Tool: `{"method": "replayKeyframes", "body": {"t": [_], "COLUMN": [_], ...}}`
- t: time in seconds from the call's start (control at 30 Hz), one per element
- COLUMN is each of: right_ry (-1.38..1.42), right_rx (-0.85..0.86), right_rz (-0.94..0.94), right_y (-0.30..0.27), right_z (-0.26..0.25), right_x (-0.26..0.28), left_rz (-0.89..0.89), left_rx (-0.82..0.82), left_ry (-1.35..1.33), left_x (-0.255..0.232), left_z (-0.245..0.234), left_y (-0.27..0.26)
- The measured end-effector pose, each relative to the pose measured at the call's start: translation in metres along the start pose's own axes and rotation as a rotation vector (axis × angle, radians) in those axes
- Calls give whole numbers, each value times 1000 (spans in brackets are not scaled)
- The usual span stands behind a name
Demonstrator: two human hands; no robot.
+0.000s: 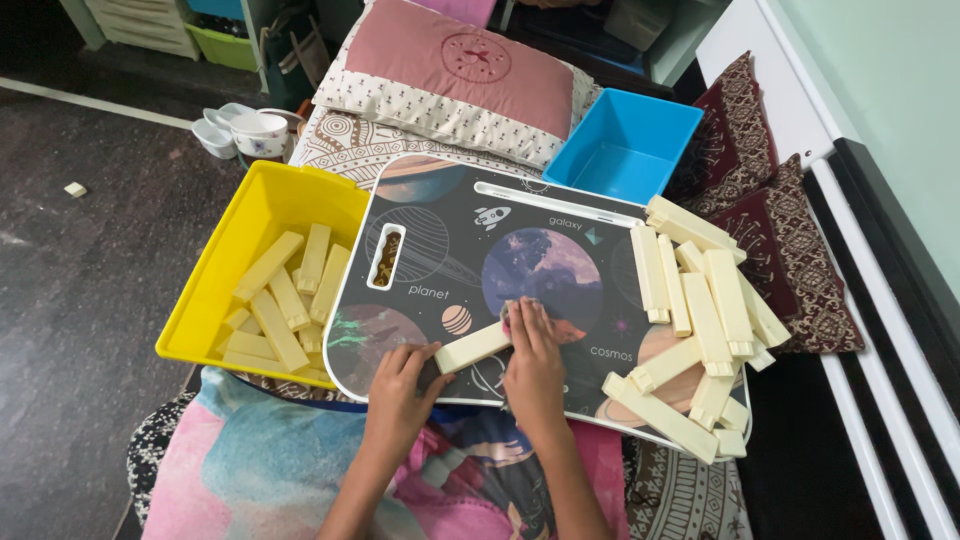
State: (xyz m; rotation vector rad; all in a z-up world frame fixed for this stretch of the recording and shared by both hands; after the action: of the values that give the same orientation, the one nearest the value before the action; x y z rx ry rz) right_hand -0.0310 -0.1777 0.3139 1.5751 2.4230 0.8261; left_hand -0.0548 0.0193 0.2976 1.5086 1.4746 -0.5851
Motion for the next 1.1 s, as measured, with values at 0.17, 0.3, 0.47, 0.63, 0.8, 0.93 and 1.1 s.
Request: {"method": "replayKeyframes", "body": {"t": [0.17,0.3,0.47,0.63,0.8,0.93,1.1], "right_ry": [34,107,281,159,54,29,-12], "right_rx": [4,13,46,74,1,-7,12], "right_rz": [-84,-171,-285,-245,-16,92,134], "right_y": [0,-4,-9,-1,2,-2,0], "right_z": [5,10,13,2,-12,-10,-9], "right_x": [12,27,57,44,-6,-16,-17], "left_rz": [-12,-19,30,52,37,14,15], "left_rx": [-1,9,-14,-29,6,31,28], "left_ry": [-3,-14,-7,-18,-21,-11,-17], "left_x": [1,4,9,8,9,10,10], "left_z": [1,3,3,4,3,5,2], "left_y": [0,-1,-1,0,2,3,2]}}
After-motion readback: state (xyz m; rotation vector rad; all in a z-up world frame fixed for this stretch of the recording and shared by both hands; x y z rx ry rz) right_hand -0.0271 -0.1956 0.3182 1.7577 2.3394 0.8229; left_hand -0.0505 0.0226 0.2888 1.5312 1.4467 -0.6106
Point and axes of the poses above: each hand's wrist, its own y-axis towards the middle knuckle, its own z-axis out of the palm, x = y × z, the point moved 2 cm from there along y, towards the middle knuckle, and after that the axes turned 11 degrees about -z, right-handed, at the moved point
